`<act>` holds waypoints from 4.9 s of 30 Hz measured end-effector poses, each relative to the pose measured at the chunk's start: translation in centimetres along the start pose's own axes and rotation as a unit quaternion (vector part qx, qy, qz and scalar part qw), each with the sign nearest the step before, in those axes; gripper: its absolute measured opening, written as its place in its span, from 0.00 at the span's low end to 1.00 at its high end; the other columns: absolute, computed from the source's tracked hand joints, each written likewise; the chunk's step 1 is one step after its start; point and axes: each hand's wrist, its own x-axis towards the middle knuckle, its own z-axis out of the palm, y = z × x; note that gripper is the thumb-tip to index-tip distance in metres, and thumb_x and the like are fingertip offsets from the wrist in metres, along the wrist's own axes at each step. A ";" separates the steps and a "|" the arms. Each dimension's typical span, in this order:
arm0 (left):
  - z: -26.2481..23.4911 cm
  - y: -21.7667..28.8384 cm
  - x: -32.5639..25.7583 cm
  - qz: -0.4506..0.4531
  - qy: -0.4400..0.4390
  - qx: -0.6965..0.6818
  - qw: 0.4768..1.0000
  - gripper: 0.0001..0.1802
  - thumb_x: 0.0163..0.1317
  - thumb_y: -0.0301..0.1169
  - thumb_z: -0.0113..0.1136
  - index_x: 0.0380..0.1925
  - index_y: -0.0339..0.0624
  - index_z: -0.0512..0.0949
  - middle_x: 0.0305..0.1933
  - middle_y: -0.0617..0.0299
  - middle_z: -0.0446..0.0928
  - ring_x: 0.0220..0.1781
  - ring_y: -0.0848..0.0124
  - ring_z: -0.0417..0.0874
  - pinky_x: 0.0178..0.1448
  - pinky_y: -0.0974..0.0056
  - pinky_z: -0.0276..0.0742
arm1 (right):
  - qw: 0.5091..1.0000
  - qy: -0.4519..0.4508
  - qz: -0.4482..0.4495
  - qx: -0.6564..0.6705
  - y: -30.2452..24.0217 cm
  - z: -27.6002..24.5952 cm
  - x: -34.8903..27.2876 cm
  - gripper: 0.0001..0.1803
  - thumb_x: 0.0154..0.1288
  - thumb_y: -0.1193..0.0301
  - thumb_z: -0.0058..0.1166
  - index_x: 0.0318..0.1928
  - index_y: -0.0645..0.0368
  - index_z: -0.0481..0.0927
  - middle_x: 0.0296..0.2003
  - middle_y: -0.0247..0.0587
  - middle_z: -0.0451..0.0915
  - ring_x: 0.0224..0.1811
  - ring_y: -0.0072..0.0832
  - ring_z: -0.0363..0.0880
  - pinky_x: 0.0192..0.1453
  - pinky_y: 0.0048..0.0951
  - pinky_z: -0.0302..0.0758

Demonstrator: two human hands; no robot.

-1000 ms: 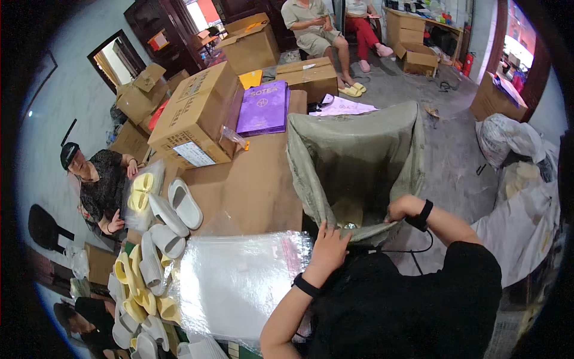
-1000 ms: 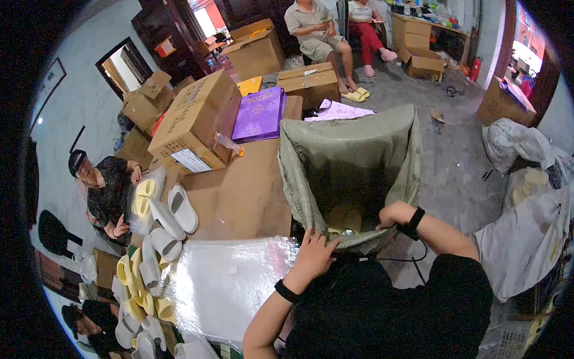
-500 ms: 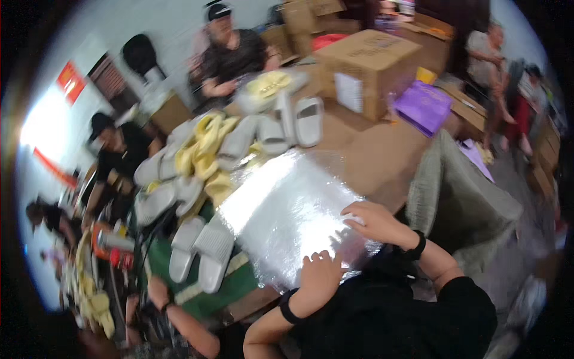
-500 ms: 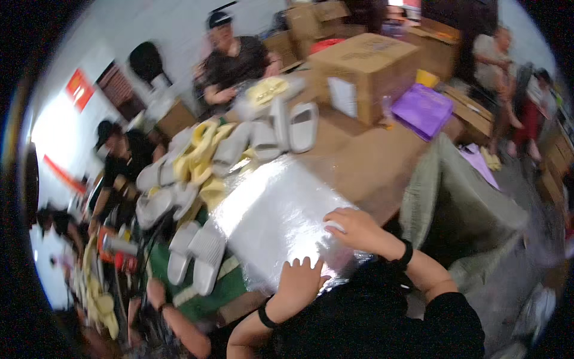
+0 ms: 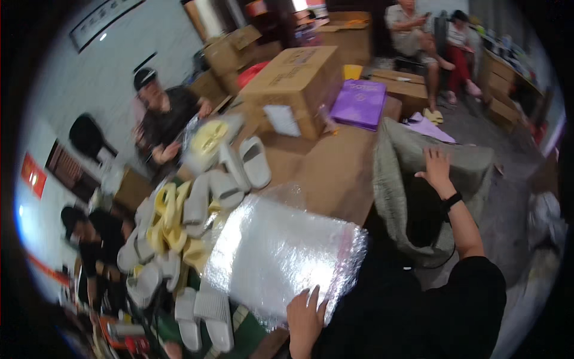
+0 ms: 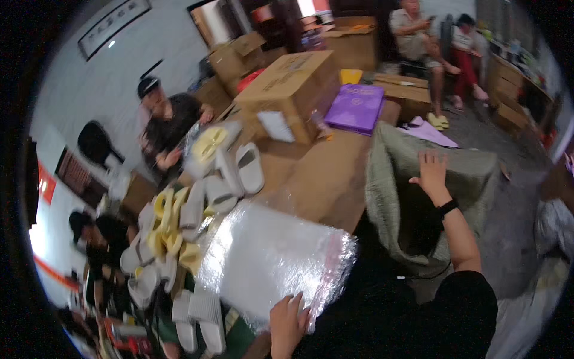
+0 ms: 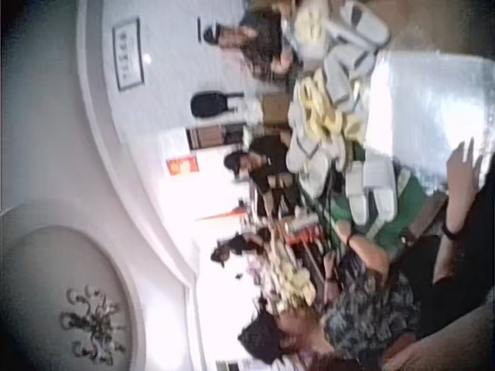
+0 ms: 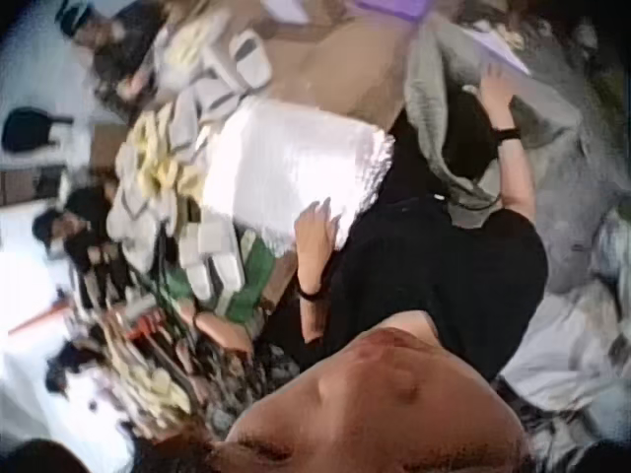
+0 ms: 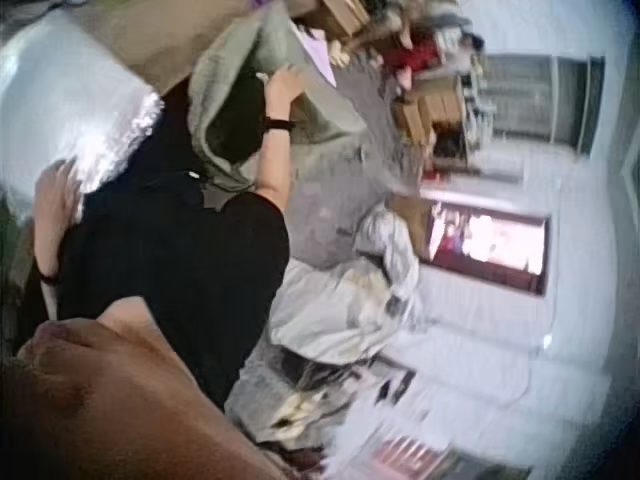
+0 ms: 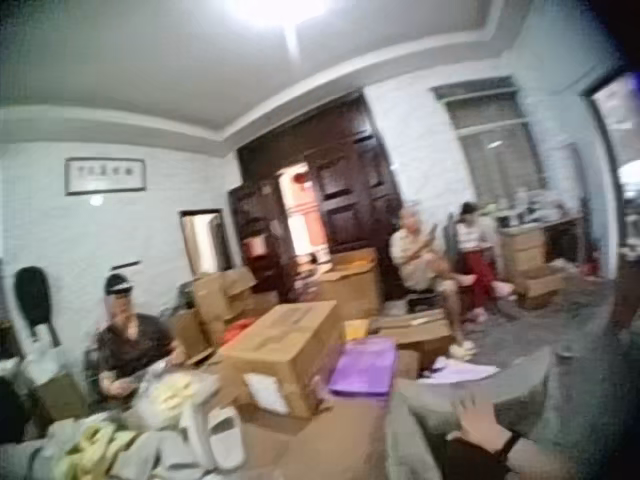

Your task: The recorder is placing pairs of foam slippers into plastic bags and then into a large container.

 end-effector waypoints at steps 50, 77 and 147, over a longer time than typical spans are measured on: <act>-0.2 1.3 -0.9 0.006 0.038 -0.085 0.996 0.14 0.56 0.25 0.59 0.45 0.39 0.77 0.39 0.51 0.76 0.41 0.56 0.76 0.45 0.55 0.70 | 0.994 0.076 0.024 0.080 -3.0 3.7 -5.0 0.46 0.57 0.48 0.55 0.68 0.60 0.52 0.65 0.61 0.55 0.68 0.58 0.47 0.65 0.70 0.42; -4.6 -23.2 -15.9 -0.602 0.160 0.194 0.758 0.40 0.54 0.41 0.62 0.62 0.32 0.57 0.66 0.29 0.52 0.70 0.39 0.51 0.72 0.46 0.46 | 0.649 -0.165 -0.699 0.250 -27.4 -6.0 -18.9 0.31 0.53 0.65 0.61 0.60 0.45 0.70 0.57 0.51 0.68 0.49 0.48 0.72 0.50 0.40 0.74; 3.8 -3.1 -2.7 -0.250 0.065 0.130 0.957 0.22 0.59 0.39 0.55 0.55 0.51 0.73 0.65 0.43 0.62 0.65 0.46 0.62 0.63 0.45 0.61 | 0.560 -0.377 -0.497 0.546 -25.9 -4.8 -8.0 0.34 0.58 0.72 0.54 0.66 0.61 0.60 0.69 0.49 0.53 0.72 0.35 0.49 0.72 0.31 0.50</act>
